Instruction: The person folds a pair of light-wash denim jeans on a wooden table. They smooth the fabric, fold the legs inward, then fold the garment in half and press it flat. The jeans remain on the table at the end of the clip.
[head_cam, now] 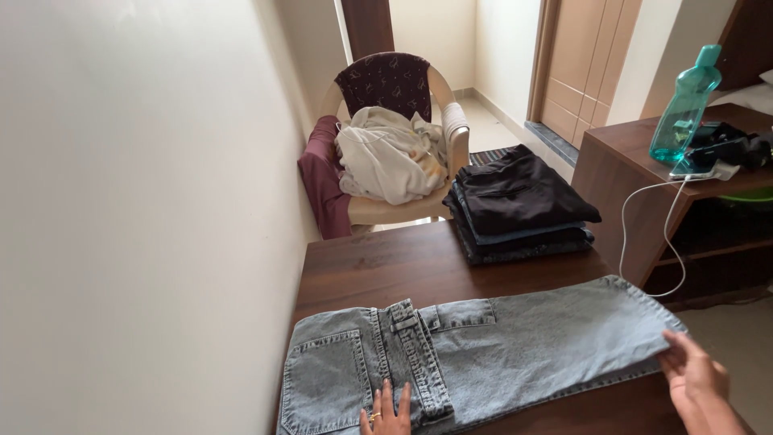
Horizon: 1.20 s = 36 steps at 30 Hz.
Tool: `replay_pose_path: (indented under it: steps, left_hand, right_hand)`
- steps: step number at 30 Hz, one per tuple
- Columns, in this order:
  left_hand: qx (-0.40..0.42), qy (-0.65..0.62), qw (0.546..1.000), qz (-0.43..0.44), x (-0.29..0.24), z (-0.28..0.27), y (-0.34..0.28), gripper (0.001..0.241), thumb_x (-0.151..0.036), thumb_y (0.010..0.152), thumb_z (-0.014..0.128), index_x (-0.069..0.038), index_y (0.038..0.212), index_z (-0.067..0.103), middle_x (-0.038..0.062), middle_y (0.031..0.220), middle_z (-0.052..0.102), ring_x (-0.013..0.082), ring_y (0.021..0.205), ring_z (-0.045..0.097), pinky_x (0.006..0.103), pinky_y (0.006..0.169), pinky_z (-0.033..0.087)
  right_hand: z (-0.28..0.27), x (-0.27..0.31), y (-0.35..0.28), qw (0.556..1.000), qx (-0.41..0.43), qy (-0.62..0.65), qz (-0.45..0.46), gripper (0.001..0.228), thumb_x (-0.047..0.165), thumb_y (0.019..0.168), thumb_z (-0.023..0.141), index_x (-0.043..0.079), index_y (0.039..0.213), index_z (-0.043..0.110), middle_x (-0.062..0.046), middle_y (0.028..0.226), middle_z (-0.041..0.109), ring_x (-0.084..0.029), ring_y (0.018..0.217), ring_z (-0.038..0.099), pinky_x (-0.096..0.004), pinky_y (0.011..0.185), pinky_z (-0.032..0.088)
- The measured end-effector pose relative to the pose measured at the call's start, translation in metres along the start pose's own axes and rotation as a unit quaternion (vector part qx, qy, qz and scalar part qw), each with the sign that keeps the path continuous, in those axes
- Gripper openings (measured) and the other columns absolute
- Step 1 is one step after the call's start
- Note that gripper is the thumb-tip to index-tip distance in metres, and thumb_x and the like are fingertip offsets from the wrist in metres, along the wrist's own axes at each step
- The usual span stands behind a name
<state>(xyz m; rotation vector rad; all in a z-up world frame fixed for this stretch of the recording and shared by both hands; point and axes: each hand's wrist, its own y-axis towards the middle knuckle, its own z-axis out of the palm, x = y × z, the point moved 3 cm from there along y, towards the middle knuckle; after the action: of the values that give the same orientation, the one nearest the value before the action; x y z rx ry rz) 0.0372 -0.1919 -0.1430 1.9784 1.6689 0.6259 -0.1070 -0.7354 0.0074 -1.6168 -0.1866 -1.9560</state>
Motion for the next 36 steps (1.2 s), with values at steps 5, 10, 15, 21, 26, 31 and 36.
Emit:
replay_pose_path:
  steps: [5,10,15,21,26,31,36]
  left_hand:
    - [0.004,-0.007,1.000,-0.011,0.003,0.004,-0.006,0.048,-0.031,0.091,0.047,-0.051,0.133,0.056,0.000,0.148,0.051,0.0216,0.124,0.060,0.0637,0.105,0.038]
    - [0.122,-0.011,0.992,0.001,0.005,-0.008,0.001,0.059,-0.030,0.091,0.046,-0.052,0.146,0.048,0.001,0.159,0.043,0.0234,0.133,0.054,0.0645,0.106,0.035]
    - [0.201,-0.004,0.980,0.013,0.005,-0.035,0.014,0.060,-0.029,0.097,0.042,-0.050,0.153,0.040,0.003,0.165,0.035,0.0228,0.138,0.047,0.0661,0.109,0.031]
    - [0.366,-0.035,0.930,0.010,0.003,-0.053,0.018,0.065,-0.045,0.096,0.043,-0.045,0.160,0.029,0.007,0.170,0.022,0.0274,0.152,0.034,0.0650,0.114,0.022]
    - [0.246,-0.019,0.969,0.019,0.006,-0.030,0.010,0.061,-0.026,0.099,0.040,-0.048,0.156,0.037,0.007,0.167,0.030,0.0270,0.142,0.042,0.0672,0.112,0.026]
    - [0.218,-0.018,0.976,0.007,0.005,-0.013,0.004,0.059,-0.029,0.096,0.041,-0.049,0.152,0.041,0.004,0.165,0.033,0.0262,0.144,0.046,0.0668,0.110,0.029]
    - [0.107,-0.009,0.994,0.000,0.004,-0.003,-0.002,0.058,-0.029,0.093,0.044,-0.051,0.146,0.050,0.001,0.160,0.043,0.0225,0.131,0.054,0.0649,0.107,0.034]
  right_hand:
    - [-0.024,-0.022,0.020,0.994,-0.089,0.057,-0.011,0.029,0.007,0.106,0.061,-0.011,0.127,0.055,-0.027,0.131,0.063,-0.035,0.123,0.065,-0.046,0.113,0.049]
    - [-0.045,-0.063,0.062,0.996,-0.080,0.041,0.018,0.025,0.008,0.104,0.061,-0.005,0.126,0.059,-0.020,0.128,0.066,-0.029,0.119,0.066,-0.042,0.107,0.050]
    - [-0.021,-0.033,0.013,0.989,-0.147,0.000,0.021,0.032,0.005,0.098,0.070,-0.003,0.128,0.059,-0.013,0.128,0.062,-0.027,0.117,0.060,-0.044,0.104,0.050]
    - [-0.062,-0.076,0.070,0.986,-0.138,0.098,0.004,0.030,0.007,0.101,0.063,0.009,0.130,0.063,-0.009,0.131,0.062,-0.024,0.126,0.061,-0.045,0.112,0.053]
    - [-0.015,-0.015,-0.026,0.972,-0.049,0.163,0.163,0.022,0.022,0.106,0.051,0.019,0.127,0.057,-0.005,0.144,0.047,-0.032,0.140,0.045,-0.068,0.114,0.038]
    - [-0.025,-0.027,-0.002,0.961,-0.032,0.219,0.169,0.018,0.021,0.107,0.048,0.020,0.122,0.058,-0.009,0.144,0.053,-0.034,0.138,0.050,-0.068,0.112,0.042]
    - [0.001,-0.011,-0.025,0.953,-0.024,0.239,0.183,0.021,0.025,0.106,0.057,0.024,0.125,0.067,-0.011,0.142,0.052,-0.028,0.133,0.050,-0.054,0.116,0.042]
